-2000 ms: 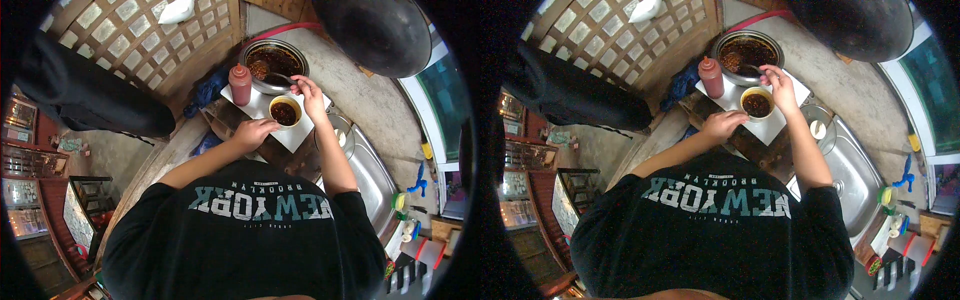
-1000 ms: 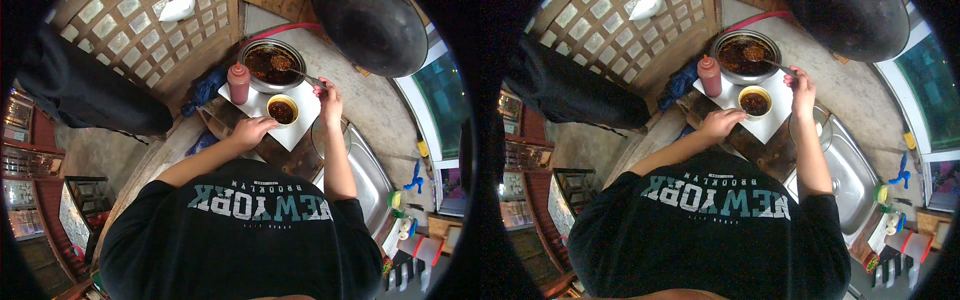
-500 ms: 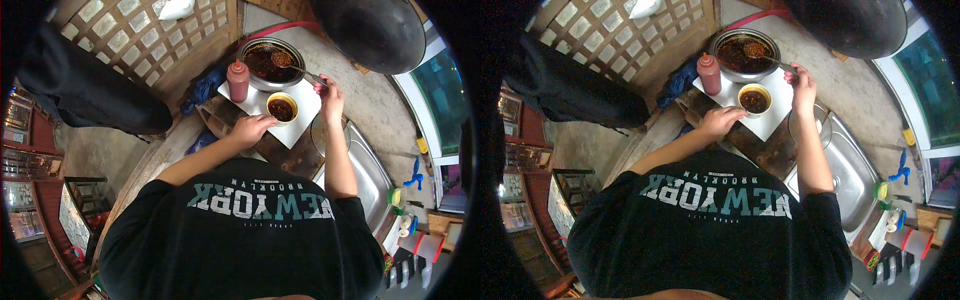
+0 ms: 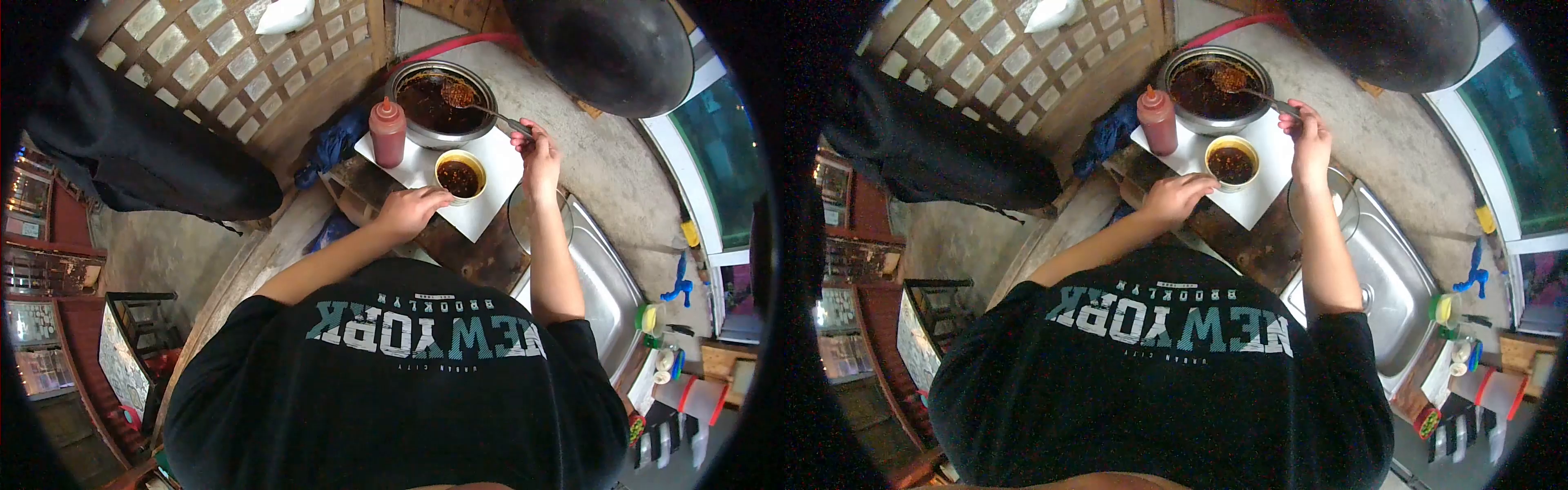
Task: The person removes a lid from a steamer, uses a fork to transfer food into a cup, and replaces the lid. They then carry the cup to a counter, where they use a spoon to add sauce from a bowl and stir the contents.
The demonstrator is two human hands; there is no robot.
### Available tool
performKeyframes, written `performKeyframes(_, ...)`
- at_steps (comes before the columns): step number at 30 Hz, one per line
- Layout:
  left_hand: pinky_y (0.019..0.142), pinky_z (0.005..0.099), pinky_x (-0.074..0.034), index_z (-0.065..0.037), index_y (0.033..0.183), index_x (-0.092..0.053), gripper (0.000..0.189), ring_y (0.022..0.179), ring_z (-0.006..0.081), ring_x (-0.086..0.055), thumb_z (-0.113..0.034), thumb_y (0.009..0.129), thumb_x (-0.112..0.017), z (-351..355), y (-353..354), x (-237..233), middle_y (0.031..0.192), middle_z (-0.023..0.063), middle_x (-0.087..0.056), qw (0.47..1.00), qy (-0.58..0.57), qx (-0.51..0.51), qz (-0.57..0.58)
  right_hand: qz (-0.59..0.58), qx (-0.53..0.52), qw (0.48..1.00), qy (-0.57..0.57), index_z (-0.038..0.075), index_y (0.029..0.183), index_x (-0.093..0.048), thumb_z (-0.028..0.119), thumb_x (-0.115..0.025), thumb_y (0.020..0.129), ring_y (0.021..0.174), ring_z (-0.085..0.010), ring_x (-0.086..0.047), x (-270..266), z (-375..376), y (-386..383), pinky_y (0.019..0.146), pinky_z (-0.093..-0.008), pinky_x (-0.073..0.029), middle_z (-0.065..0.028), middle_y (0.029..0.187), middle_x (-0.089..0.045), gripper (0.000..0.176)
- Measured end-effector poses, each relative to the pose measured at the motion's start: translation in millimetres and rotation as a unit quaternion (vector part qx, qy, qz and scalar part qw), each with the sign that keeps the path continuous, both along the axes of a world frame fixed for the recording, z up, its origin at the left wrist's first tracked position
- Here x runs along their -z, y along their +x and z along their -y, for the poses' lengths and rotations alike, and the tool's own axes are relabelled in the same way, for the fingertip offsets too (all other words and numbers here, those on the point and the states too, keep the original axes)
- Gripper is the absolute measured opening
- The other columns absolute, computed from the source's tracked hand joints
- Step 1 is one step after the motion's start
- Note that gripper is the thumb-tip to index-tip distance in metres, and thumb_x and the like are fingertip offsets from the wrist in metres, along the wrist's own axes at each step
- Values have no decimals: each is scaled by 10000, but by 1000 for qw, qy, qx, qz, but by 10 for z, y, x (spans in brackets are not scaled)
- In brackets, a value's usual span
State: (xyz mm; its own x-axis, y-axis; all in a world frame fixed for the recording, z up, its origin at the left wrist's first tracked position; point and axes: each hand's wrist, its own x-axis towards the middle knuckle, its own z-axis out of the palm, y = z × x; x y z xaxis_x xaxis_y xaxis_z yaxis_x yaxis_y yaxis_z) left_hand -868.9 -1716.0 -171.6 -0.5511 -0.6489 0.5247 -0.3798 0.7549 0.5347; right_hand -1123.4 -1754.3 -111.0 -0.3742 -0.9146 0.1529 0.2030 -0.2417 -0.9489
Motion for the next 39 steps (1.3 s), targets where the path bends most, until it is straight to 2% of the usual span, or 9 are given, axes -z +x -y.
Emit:
performKeyframes(4,678,350,-541,-113,995,-667,174,804,241,-668,-200,889,-560,9,-9,-7,1001,53,-676,1000,3,2,-8,-5,3,1000,27,-46,1094,-583,181,-419,956,714,-137,-584,30,-14,-1,679,-241,-454,-107,822,-643,312)
performKeyframes(13,691,349,-539,-125,1005,-663,177,819,246,-663,-208,895,-551,16,-10,4,1016,49,-670,1000,13,1,3,9,2,1000,-9,-50,1102,-581,167,-408,954,710,-139,-582,-136,1,8,680,-242,-455,-110,828,-642,314)
performKeyframes(20,690,350,-539,-126,1007,-662,181,818,242,-665,-216,898,-550,15,-10,-2,1013,44,-671,1000,11,-1,-2,-8,-8,1000,27,-59,1137,-554,152,-389,958,717,-133,-574,210,86,-23,695,-242,-454,-104,833,-641,322)
performKeyframes(24,683,354,-540,-126,1014,-658,178,811,244,-665,-209,893,-557,12,-11,9,1006,48,-673,1000,17,-1,10,3,-7,1000,15,-44,1090,-588,174,-427,942,700,-141,-582,73,-15,-7,671,-241,-453,-106,810,-641,309)
performKeyframes(33,727,367,-540,-132,1023,-653,164,868,267,-659,-156,878,-580,-3,-11,-53,1023,71,-667,999,36,2,13,2,13,1000,25,-54,1116,-573,181,-414,948,712,-122,-570,-470,-689,-119,674,-234,-434,-112,831,-639,329)
performKeyframes(36,665,364,-539,-140,993,-654,153,802,250,-667,-197,889,-557,-3,-34,-56,987,44,-678,1000,1,-2,-18,3,19,999,26,-61,1114,-567,167,-396,949,710,-127,-571,-481,-975,-182,675,-238,-434,-114,830,-637,330)
performKeyframes(39,742,363,-533,-132,1030,-654,173,871,263,-657,-137,873,-582,-5,-10,-78,1017,68,-668,999,32,1,4,-7,19,999,31,-62,1106,-567,156,-390,949,721,-144,-579,-444,-1263,-175,681,-251,-440,-116,834,-636,322)
